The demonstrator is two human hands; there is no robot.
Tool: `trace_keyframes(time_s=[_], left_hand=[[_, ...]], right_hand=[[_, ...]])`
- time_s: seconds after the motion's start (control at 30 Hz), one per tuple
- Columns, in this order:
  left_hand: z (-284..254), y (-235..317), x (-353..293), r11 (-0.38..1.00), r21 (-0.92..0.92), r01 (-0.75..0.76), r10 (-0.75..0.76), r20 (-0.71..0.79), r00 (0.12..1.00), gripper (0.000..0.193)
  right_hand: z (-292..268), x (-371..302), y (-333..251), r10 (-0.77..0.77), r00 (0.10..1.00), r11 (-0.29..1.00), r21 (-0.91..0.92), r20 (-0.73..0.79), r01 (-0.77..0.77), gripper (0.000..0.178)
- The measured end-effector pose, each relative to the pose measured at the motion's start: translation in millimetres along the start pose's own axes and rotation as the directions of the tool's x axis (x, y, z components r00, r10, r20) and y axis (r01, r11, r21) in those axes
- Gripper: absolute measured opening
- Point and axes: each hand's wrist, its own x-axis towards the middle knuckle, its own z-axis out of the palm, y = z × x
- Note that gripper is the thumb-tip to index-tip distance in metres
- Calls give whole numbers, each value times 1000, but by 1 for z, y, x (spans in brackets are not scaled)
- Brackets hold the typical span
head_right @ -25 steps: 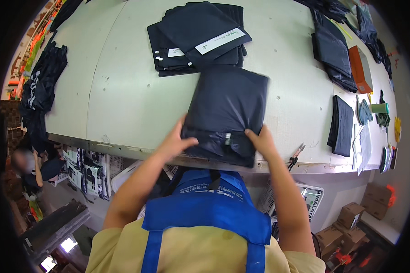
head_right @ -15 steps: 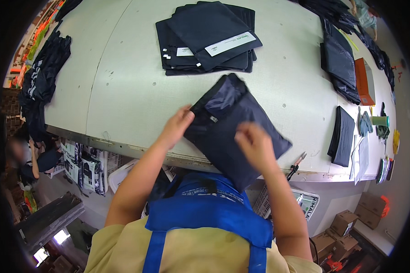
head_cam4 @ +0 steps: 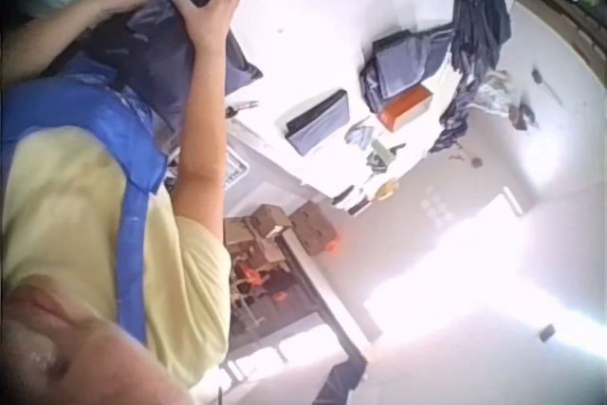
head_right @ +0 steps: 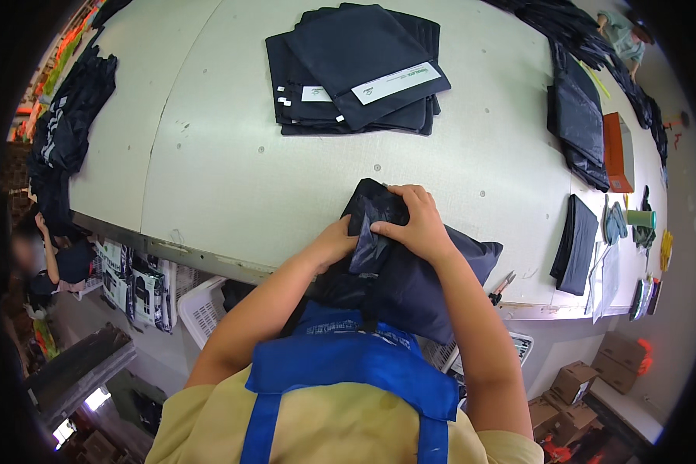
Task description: The person folds dark-colored jackets on a white table, aligning edges and smoothing the fabric. They use shears to trim loose threads and place the folded jackets into a white basket. Another person is visible in the background working at a separate station.
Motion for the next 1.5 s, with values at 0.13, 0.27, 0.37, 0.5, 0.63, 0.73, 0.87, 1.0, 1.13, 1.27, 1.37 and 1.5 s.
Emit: trace_keyframes(time_s=[0.13, 0.27, 0.37, 0.5, 0.63, 0.73, 0.87, 1.0, 1.13, 1.27, 1.37, 1.5], left_hand=[[3, 2, 5, 996, -4, 90, -90, 53, 995, 69], [5, -1, 0, 997, -50, 54, -47, 130, 990, 67], [13, 5, -9, 996, -92, 10, 2, 120, 993, 59], [2, 6, -8, 796, -536, 282, -98, 345, 934, 50], [10, 0, 9, 968, -80, 239, -206, 296, 933, 42], [12, 15, 21, 762, 643, 71, -259, 202, 944, 37], [9, 34, 2, 441, 881, -172, -2, 192, 981, 32], [6, -1, -2, 419, 897, -139, 291, 12, 957, 27], [-5, -19, -2, 673, 738, -50, 406, -312, 859, 20], [-11, -20, 3, 947, 271, -170, 271, -394, 878, 20], [2, 12, 7, 868, 422, -263, 456, -462, 761, 14], [32, 34, -12, 455, 821, -343, 804, -214, 555, 16]], right_hand=[[-5, 4, -7, 43, 998, 998, -55, 52, -40, 85], [-2, 9, -5, 76, 996, 991, -115, 56, -69, 89], [-10, 10, -7, 107, 988, 992, -71, 112, -100, 86], [-24, 9, -7, 172, 960, 977, 88, 221, -195, 80], [-37, 9, -10, -11, 939, 974, 216, 342, -67, 78], [-40, 10, -9, -39, 929, 927, 361, 368, -104, 74], [-36, 11, -4, -47, 938, 928, 362, 345, -87, 60], [-23, 11, -8, 37, 972, 980, 181, 230, -80, 41], [-13, 9, -9, 98, 989, 995, 5, 110, -99, 41], [-2, -3, -18, -18, 1000, 946, -325, -5, 16, 38], [13, -9, -24, -172, 983, 832, -543, -55, 115, 31], [29, -7, -11, -230, 967, 647, -759, -106, 71, 19]])
